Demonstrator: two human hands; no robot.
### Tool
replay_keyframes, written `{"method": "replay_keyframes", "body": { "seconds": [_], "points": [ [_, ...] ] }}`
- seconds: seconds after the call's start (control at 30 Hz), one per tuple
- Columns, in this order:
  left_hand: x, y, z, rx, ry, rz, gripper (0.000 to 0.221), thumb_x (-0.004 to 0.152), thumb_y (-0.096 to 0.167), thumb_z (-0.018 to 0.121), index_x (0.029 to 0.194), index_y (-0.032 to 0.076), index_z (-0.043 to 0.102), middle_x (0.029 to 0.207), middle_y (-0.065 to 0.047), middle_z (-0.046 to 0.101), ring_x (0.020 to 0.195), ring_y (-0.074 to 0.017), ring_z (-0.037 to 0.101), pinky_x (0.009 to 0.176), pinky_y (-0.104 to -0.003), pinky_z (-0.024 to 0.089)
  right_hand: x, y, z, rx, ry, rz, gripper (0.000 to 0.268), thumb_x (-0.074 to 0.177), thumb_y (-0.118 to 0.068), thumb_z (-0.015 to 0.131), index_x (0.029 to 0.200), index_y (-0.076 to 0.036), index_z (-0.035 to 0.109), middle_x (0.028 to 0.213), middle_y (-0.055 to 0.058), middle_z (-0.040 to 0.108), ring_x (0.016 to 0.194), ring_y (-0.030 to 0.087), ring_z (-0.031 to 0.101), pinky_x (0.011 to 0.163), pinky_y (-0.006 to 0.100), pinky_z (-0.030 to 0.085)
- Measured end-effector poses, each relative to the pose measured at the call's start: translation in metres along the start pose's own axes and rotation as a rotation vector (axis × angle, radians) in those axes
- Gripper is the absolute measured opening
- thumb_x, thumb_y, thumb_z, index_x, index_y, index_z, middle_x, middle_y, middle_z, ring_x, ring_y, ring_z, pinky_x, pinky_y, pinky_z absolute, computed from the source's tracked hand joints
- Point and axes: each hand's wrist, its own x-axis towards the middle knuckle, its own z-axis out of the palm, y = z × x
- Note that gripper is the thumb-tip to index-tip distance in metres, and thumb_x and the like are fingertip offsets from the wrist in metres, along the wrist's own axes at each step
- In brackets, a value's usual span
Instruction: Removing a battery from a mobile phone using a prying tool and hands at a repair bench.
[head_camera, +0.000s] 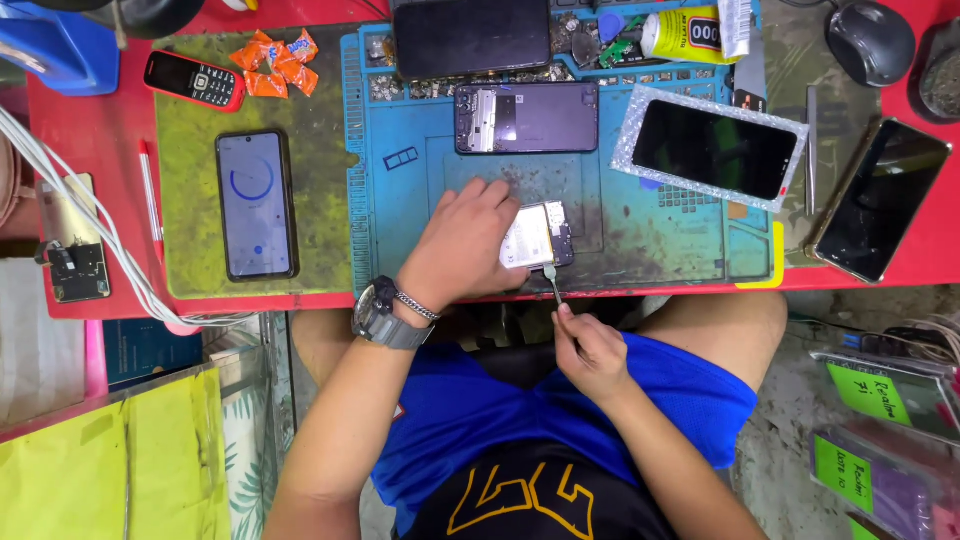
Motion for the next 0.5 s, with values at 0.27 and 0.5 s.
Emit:
{"method": "replay_keyframes", "body": {
  "seconds": [0.27, 0.5],
  "points": [
    [0.000, -0.001, 0.001, 0.000, 0.014, -0.005, 0.077, 0.064, 0.051, 0.083, 0.120, 0.002, 0.068, 0.103, -0.006, 0.058, 0.102, -0.0282, 0.056, 0.078, -0.045, 0.049, 0.042, -0.047, -0.031, 0.068, -0.166, 0.395, 0.004, 0.086, 0.001, 0.079, 0.085, -0.003, 0.079, 0.052, 0.006, 0.066, 0.053, 0.014, 0.059, 0.043, 0.029, 0.046],
    [-0.001, -0.002, 0.004, -0.030, 0.040, -0.005, 0.075, 0.063, 0.050, 0.083, 0.118, 0.003, 0.068, 0.101, -0.005, 0.056, 0.101, -0.0276, 0.055, 0.077, -0.044, 0.047, 0.050, -0.051, -0.035, 0.102, -0.231, 0.573, 0.007, 0.086, -0.001, 0.078, 0.088, -0.007, 0.082, 0.048, 0.003, 0.065, 0.057, 0.000, 0.053, 0.045, 0.025, 0.045]
  ]
}}
